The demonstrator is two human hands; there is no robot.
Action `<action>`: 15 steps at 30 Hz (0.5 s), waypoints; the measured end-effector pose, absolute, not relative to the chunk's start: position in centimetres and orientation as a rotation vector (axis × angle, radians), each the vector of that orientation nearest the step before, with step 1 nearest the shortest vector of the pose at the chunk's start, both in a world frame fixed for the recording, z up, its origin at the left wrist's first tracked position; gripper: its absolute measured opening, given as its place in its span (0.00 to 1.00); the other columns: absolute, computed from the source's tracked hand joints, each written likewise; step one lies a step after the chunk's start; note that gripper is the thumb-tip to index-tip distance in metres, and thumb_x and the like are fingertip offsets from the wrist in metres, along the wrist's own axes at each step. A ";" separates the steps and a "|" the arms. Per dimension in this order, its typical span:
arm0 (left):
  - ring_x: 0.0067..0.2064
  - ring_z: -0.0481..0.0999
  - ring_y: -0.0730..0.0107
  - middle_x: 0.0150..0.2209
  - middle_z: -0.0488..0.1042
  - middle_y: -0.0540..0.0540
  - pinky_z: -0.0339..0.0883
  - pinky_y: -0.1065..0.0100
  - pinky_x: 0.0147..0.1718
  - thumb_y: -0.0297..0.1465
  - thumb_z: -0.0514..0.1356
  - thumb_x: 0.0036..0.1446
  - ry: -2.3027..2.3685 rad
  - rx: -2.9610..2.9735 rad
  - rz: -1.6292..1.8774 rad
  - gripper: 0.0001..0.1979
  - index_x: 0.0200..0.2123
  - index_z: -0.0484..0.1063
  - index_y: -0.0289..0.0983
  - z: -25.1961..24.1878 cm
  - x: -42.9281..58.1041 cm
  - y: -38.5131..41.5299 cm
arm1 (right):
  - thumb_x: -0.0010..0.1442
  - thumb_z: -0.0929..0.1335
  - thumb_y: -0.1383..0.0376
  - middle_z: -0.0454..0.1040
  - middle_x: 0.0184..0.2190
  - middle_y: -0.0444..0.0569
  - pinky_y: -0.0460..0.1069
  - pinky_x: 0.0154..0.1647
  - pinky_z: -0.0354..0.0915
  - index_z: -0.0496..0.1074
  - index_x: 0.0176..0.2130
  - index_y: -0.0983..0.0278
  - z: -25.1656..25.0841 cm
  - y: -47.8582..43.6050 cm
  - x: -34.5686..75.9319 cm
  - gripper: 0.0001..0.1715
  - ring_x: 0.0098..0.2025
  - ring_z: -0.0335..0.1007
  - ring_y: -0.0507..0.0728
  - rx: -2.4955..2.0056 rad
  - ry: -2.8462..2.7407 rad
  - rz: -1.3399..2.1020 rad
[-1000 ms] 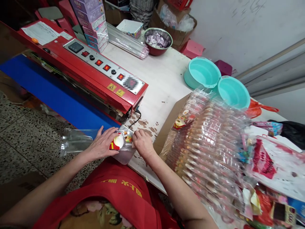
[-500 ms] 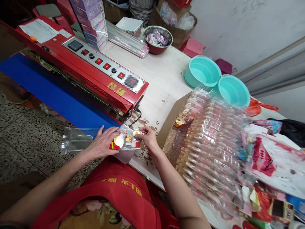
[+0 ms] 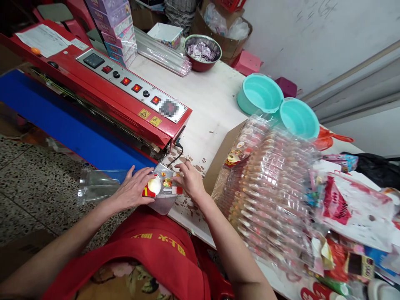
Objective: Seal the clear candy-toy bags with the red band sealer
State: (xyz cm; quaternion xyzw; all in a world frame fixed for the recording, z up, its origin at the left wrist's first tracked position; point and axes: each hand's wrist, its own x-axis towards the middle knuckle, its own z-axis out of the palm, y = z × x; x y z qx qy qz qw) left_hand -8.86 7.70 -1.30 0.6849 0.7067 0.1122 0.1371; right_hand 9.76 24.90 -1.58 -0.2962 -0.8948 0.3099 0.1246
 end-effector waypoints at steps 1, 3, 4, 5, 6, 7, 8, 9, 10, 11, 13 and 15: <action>0.64 0.56 0.49 0.64 0.58 0.35 0.30 0.40 0.63 0.42 0.65 0.49 2.044 1.986 0.321 0.34 0.57 0.61 0.38 -1.4 -8.9 7.7 | 0.60 0.70 0.58 0.69 0.39 0.50 0.48 0.31 0.58 0.72 0.46 0.58 -1.2 24.5 9.7 0.15 0.39 0.66 0.57 -0.813 -2.643 0.799; 0.65 0.56 0.49 0.64 0.57 0.35 0.30 0.40 0.64 0.42 0.65 0.49 2.038 1.996 0.313 0.34 0.58 0.60 0.38 -1.5 -8.9 7.6 | 0.60 0.70 0.58 0.69 0.40 0.52 0.49 0.31 0.57 0.75 0.45 0.57 -1.0 23.6 9.2 0.13 0.41 0.64 0.59 -0.718 -2.707 0.663; 0.65 0.55 0.49 0.65 0.57 0.35 0.30 0.40 0.63 0.43 0.64 0.49 2.037 2.001 0.308 0.35 0.58 0.60 0.38 -1.6 -9.0 7.6 | 0.59 0.71 0.59 0.69 0.39 0.52 0.49 0.31 0.57 0.76 0.43 0.57 -1.0 23.3 8.9 0.11 0.41 0.63 0.59 -0.660 -2.737 0.640; 0.65 0.55 0.49 0.65 0.57 0.35 0.29 0.40 0.63 0.43 0.64 0.49 2.036 2.003 0.301 0.35 0.58 0.60 0.38 -1.6 -9.0 7.6 | 0.59 0.71 0.60 0.69 0.39 0.51 0.49 0.32 0.58 0.77 0.40 0.57 -1.0 23.0 8.6 0.08 0.40 0.62 0.59 -0.610 -2.754 0.641; 0.65 0.55 0.49 0.65 0.57 0.35 0.29 0.40 0.63 0.43 0.64 0.50 2.037 2.005 0.295 0.35 0.58 0.60 0.38 -1.6 -9.0 7.6 | 0.58 0.71 0.61 0.69 0.38 0.51 0.50 0.33 0.59 0.77 0.38 0.58 -1.1 22.8 8.5 0.06 0.40 0.62 0.59 -0.576 -2.754 0.659; 0.65 0.55 0.49 0.65 0.57 0.35 0.29 0.39 0.63 0.43 0.64 0.50 2.038 2.005 0.292 0.35 0.58 0.60 0.38 -1.7 -9.0 7.6 | 0.59 0.71 0.62 0.69 0.38 0.51 0.50 0.34 0.60 0.77 0.36 0.59 -1.2 22.8 8.5 0.04 0.39 0.62 0.59 -0.561 -2.739 0.686; 0.65 0.55 0.49 0.65 0.57 0.35 0.30 0.39 0.63 0.43 0.64 0.50 2.038 2.005 0.294 0.35 0.58 0.60 0.38 -1.7 -9.1 7.5 | 0.59 0.71 0.63 0.69 0.37 0.51 0.50 0.36 0.60 0.77 0.35 0.60 -1.2 22.8 8.7 0.04 0.40 0.62 0.58 -0.559 -2.715 0.715; 0.65 0.55 0.49 0.65 0.57 0.35 0.30 0.39 0.63 0.43 0.64 0.50 2.036 2.004 0.301 0.35 0.58 0.60 0.38 -1.6 -9.1 7.5 | 0.60 0.70 0.64 0.69 0.37 0.51 0.50 0.37 0.61 0.76 0.35 0.61 -1.1 23.0 9.1 0.04 0.40 0.62 0.58 -0.569 -2.688 0.739; 0.65 0.56 0.49 0.65 0.57 0.35 0.31 0.39 0.63 0.43 0.64 0.50 2.034 2.002 0.312 0.35 0.58 0.60 0.38 -1.6 -9.1 7.5 | 0.61 0.69 0.64 0.69 0.38 0.51 0.50 0.37 0.61 0.76 0.36 0.61 -0.9 23.2 9.7 0.05 0.40 0.62 0.58 -0.593 -2.666 0.752; 0.65 0.56 0.48 0.64 0.57 0.35 0.31 0.39 0.63 0.43 0.64 0.50 2.032 1.999 0.324 0.34 0.58 0.60 0.38 -1.6 -9.1 7.5 | 0.62 0.68 0.64 0.69 0.38 0.51 0.50 0.37 0.61 0.76 0.36 0.62 -0.8 23.4 10.4 0.05 0.40 0.62 0.58 -0.626 -2.656 0.749; 0.64 0.57 0.48 0.64 0.58 0.36 0.32 0.39 0.63 0.43 0.65 0.49 2.032 1.990 0.349 0.34 0.58 0.61 0.39 -1.6 -9.1 7.5 | 0.63 0.68 0.64 0.68 0.37 0.51 0.50 0.36 0.61 0.75 0.36 0.61 -0.5 23.7 11.7 0.06 0.39 0.63 0.58 -0.707 -2.680 0.697; 0.64 0.57 0.48 0.64 0.59 0.36 0.32 0.39 0.63 0.43 0.65 0.49 2.035 1.980 0.364 0.35 0.58 0.61 0.39 -1.7 -9.1 7.5 | 0.62 0.67 0.66 0.68 0.36 0.51 0.50 0.34 0.60 0.75 0.35 0.61 -0.4 23.7 12.5 0.05 0.37 0.63 0.58 -0.772 -2.747 0.612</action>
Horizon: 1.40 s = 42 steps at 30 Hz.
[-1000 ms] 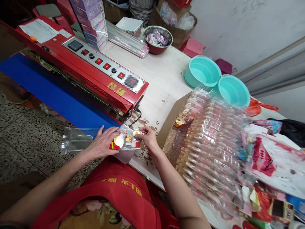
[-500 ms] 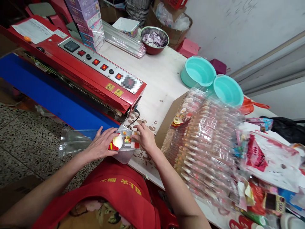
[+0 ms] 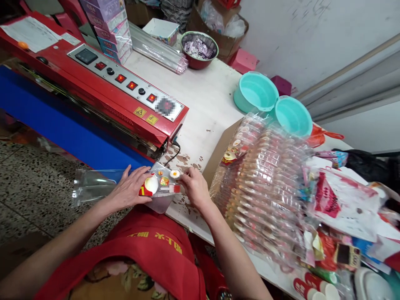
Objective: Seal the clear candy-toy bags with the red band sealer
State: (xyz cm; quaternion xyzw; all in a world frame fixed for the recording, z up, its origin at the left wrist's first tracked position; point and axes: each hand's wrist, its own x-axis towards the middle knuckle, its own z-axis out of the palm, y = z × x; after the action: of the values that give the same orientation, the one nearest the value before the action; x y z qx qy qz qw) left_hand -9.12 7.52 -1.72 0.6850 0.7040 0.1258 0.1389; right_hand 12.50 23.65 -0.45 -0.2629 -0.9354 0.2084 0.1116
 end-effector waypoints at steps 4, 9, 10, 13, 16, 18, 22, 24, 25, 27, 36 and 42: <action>0.64 0.57 0.49 0.63 0.59 0.37 0.32 0.39 0.63 0.43 0.66 0.48 2.035 1.973 0.358 0.36 0.58 0.60 0.40 -2.0 -9.1 7.5 | 0.62 0.66 0.69 0.70 0.36 0.51 0.50 0.34 0.60 0.75 0.35 0.60 -1.4 23.2 12.4 0.08 0.38 0.64 0.58 -0.849 -2.797 0.559; 0.65 0.55 0.48 0.65 0.56 0.36 0.34 0.38 0.62 0.46 0.65 0.49 2.007 1.939 0.315 0.42 0.63 0.53 0.42 -0.9 -9.4 7.3 | 0.60 0.69 0.59 0.70 0.42 0.51 0.51 0.38 0.66 0.73 0.41 0.59 -3.0 22.6 12.7 0.09 0.40 0.68 0.58 -1.054 -2.340 0.987; 0.65 0.54 0.49 0.66 0.53 0.37 0.35 0.37 0.62 0.47 0.64 0.50 1.993 1.939 0.300 0.41 0.64 0.51 0.44 -0.5 -9.6 7.5 | 0.59 0.69 0.56 0.69 0.44 0.51 0.52 0.38 0.67 0.72 0.44 0.59 -3.2 22.3 13.0 0.15 0.40 0.68 0.58 -1.116 -2.221 1.054; 0.65 0.53 0.50 0.66 0.52 0.43 0.41 0.39 0.61 0.43 0.59 0.58 1.902 1.998 0.208 0.30 0.62 0.56 0.52 0.9 -10.4 8.5 | 0.54 0.71 0.50 0.69 0.47 0.54 0.52 0.35 0.68 0.70 0.50 0.61 -4.2 20.9 13.7 0.29 0.40 0.69 0.59 -1.283 -1.977 1.225; 0.59 0.61 0.52 0.60 0.61 0.45 0.53 0.47 0.57 0.38 0.59 0.58 1.766 2.051 0.069 0.16 0.51 0.69 0.50 1.8 -10.8 10.0 | 0.51 0.73 0.50 0.69 0.48 0.55 0.54 0.36 0.69 0.68 0.54 0.62 -5.3 19.4 13.7 0.35 0.36 0.69 0.57 -1.303 -1.872 1.393; 0.55 0.64 0.54 0.56 0.64 0.44 0.60 0.52 0.52 0.36 0.61 0.56 1.737 2.045 0.014 0.10 0.43 0.73 0.46 1.9 -10.8 10.9 | 0.51 0.73 0.52 0.69 0.48 0.55 0.54 0.37 0.69 0.67 0.55 0.61 -5.9 18.9 13.5 0.36 0.34 0.68 0.56 -1.287 -1.840 1.430; 0.52 0.65 0.54 0.54 0.65 0.44 0.62 0.55 0.48 0.35 0.61 0.55 1.737 2.044 -0.021 0.05 0.36 0.73 0.42 2.0 -10.6 11.8 | 0.50 0.74 0.54 0.70 0.47 0.54 0.54 0.36 0.69 0.69 0.54 0.61 -6.3 18.9 13.3 0.35 0.34 0.68 0.56 -1.284 -1.809 1.436; 0.52 0.65 0.55 0.55 0.65 0.44 0.62 0.57 0.47 0.35 0.59 0.57 1.689 2.044 -0.043 0.05 0.37 0.73 0.42 2.4 -11.0 12.0 | 0.49 0.74 0.54 0.70 0.48 0.54 0.54 0.36 0.69 0.69 0.54 0.61 -6.3 19.1 13.4 0.34 0.34 0.69 0.56 -1.287 -1.795 1.444; 0.53 0.65 0.56 0.56 0.64 0.44 0.63 0.58 0.47 0.34 0.58 0.58 1.654 2.043 -0.049 0.06 0.38 0.73 0.42 2.6 -11.3 12.1 | 0.49 0.74 0.54 0.70 0.48 0.54 0.54 0.36 0.69 0.70 0.53 0.61 -6.3 19.2 13.4 0.34 0.34 0.69 0.56 -1.288 -1.790 1.445; 0.54 0.64 0.58 0.57 0.64 0.46 0.62 0.60 0.48 0.33 0.55 0.61 1.593 2.059 -0.045 0.07 0.38 0.73 0.42 3.1 -12.0 12.5 | 0.48 0.75 0.54 0.70 0.47 0.54 0.54 0.37 0.69 0.70 0.53 0.62 -6.2 19.4 13.5 0.34 0.34 0.69 0.55 -1.289 -1.790 1.442; 0.56 0.60 0.56 0.56 0.64 0.46 0.59 0.57 0.51 0.32 0.54 0.61 1.563 2.276 0.087 0.11 0.36 0.77 0.43 3.3 -11.1 14.4 | 0.48 0.76 0.52 0.68 0.44 0.51 0.54 0.40 0.69 0.70 0.55 0.59 -5.5 19.5 13.1 0.36 0.34 0.67 0.54 -1.134 -1.866 1.480; 0.53 0.62 0.58 0.53 0.65 0.43 0.61 0.57 0.51 0.33 0.54 0.62 1.654 2.251 0.352 0.10 0.36 0.76 0.40 3.0 -8.0 16.5 | 0.46 0.76 0.50 0.69 0.45 0.51 0.53 0.43 0.67 0.71 0.54 0.58 -3.7 18.8 11.8 0.38 0.40 0.68 0.56 -0.950 -1.958 1.631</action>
State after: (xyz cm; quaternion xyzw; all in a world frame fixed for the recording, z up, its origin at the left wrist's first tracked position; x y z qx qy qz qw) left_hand -7.96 16.46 3.00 0.7890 0.5797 0.1233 0.1622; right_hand 11.78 18.77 -3.72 -0.3416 -0.7041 0.5863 0.2094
